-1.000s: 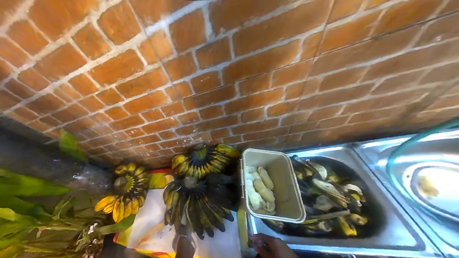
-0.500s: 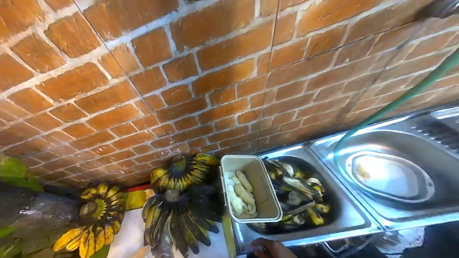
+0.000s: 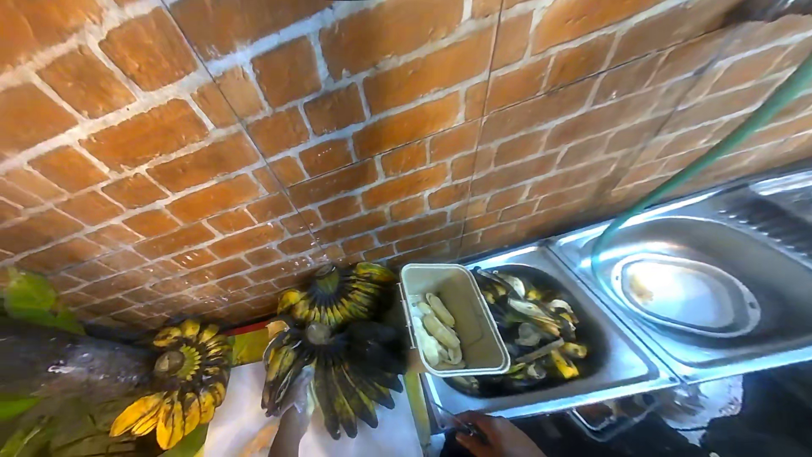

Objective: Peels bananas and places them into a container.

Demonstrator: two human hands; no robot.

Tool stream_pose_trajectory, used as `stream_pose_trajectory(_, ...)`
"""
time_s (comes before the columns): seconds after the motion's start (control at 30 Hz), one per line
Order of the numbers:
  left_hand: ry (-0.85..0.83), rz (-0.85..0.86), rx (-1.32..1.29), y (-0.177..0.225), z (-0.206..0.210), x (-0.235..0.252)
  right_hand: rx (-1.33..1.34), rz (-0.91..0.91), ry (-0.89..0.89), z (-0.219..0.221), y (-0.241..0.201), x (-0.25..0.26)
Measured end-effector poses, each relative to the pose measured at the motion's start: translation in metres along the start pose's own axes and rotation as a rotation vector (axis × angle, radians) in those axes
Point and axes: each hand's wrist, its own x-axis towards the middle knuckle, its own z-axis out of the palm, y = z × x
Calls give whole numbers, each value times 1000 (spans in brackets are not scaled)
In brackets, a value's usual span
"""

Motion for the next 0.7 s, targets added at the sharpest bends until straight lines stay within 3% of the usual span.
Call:
stream_pose_trajectory(0.17,-77,2,94,-3,-14,-13,-45,-16,-28,-8,-12,-7)
stream_pose_trajectory(0.33,-87,-29,-146,23,-23,-40,-17,6,-30,-18,-16,-16)
stream_pose_trajectory(0.4,-122,30,-181,36,-13,-56,77,-3,-28,-23,-17,-19)
stream_pose_trajectory(0.47,-191,113,-257,51,7,-73,225,-12,-51,-29,-19,-18)
stream_pose_trajectory(0.57,-193,41,-364,112,68,-118,399,-114,-11,-46,-37,-23)
stream_pose_trajectory(0.7,-320,-8,-644,165,147,-125,510,-359,246,-73,-66,-25)
